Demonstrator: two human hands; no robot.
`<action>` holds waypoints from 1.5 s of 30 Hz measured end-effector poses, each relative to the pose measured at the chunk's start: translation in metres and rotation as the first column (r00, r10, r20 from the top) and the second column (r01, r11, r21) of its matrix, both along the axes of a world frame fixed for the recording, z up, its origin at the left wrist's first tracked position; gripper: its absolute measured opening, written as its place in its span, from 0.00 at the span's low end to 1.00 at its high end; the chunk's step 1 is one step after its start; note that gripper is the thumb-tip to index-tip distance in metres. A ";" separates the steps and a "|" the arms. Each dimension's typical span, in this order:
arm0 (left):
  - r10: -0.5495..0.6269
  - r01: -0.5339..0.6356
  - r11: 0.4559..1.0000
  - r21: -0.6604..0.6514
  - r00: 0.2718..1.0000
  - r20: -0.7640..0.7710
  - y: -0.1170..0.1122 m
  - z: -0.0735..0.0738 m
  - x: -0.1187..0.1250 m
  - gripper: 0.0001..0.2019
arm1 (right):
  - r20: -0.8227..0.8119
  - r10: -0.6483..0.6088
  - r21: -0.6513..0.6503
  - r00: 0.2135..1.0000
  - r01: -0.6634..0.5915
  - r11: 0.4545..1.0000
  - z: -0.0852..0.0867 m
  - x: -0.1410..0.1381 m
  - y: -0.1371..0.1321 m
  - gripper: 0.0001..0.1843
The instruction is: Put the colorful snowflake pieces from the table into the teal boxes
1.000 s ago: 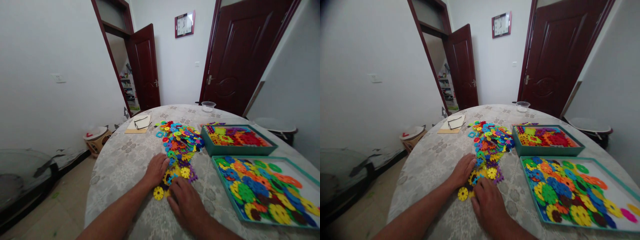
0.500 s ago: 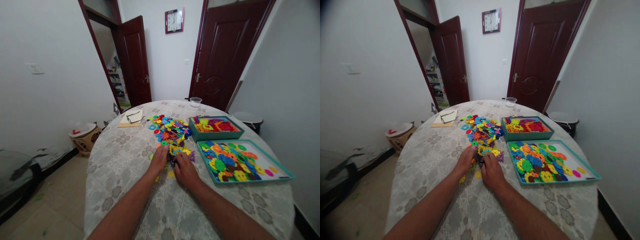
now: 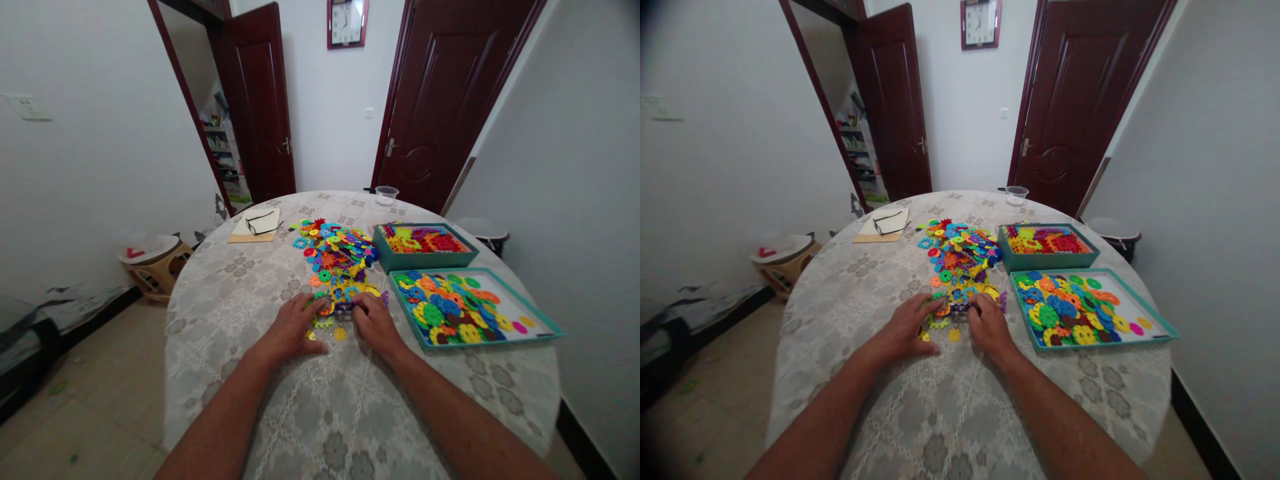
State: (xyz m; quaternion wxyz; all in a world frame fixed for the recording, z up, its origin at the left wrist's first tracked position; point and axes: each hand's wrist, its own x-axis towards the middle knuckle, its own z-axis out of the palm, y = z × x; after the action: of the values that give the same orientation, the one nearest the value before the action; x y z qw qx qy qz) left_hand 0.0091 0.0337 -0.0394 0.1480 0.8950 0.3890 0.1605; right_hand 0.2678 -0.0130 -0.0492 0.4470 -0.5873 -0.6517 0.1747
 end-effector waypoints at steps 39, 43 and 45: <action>0.032 0.113 0.950 -0.290 0.890 0.454 0.002 0.021 0.024 0.18 | -0.193 0.161 -0.074 0.968 -0.178 0.981 0.002 -0.017 -0.017 0.18; 0.054 0.127 0.929 -0.348 0.882 0.467 0.001 0.021 0.021 0.20 | -0.130 0.153 -0.057 0.980 -0.162 0.985 0.006 -0.022 -0.017 0.17; 0.062 0.117 0.933 -0.342 0.880 0.471 0.001 0.019 0.020 0.22 | -0.077 0.157 -0.052 0.985 -0.161 0.986 0.007 -0.024 -0.017 0.17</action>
State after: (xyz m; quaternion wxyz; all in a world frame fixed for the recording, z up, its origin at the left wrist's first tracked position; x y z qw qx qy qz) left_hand 0.0294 0.0350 -0.0207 0.4022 0.7913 0.3508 0.2984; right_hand 0.2442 -0.0303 -0.0419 0.4378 -0.5395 -0.6744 0.2498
